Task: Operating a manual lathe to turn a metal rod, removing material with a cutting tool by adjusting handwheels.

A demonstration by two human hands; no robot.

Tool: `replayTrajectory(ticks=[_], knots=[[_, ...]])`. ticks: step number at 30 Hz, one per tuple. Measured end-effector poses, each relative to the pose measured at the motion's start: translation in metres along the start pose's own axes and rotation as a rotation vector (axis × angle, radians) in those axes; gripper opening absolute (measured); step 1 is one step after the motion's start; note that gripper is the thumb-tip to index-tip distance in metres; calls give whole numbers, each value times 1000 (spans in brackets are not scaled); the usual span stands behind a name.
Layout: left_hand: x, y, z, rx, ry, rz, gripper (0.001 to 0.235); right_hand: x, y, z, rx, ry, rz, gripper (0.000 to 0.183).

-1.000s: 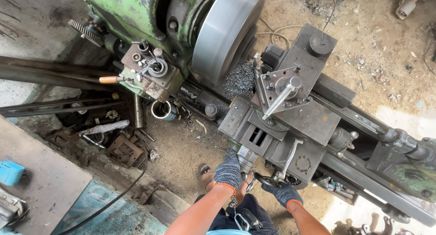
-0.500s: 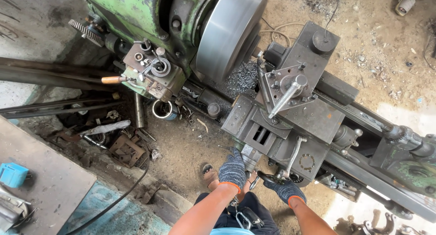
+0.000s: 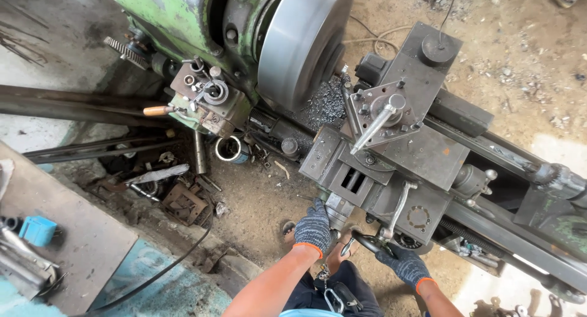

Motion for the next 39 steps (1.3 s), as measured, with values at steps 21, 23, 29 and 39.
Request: replayTrajectory(ticks=[21,23,29,39], knots=[[-6,4,-5,-110,-21,96,118,10,-17,-9,-46,-179,-246,66],[-10,9,-3,-115,-50,116,120,9,-15,-3,-43,-66,-230,70],[-10,9,-3,-74,51,99,115,9,-9,4,-11,-155,-274,74],[0,-1,-3,-33,-11,74,108,5,5,24,31,-171,-294,68]])
Point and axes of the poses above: each hand's wrist, its own y-axis away from the middle knuckle, its own x-axis out of the palm, z = x × y, the point moved 6 cm from there along -y, towards the middle knuckle, and after that the axes turned 12 degrees about -x, right-handed, at the moved point
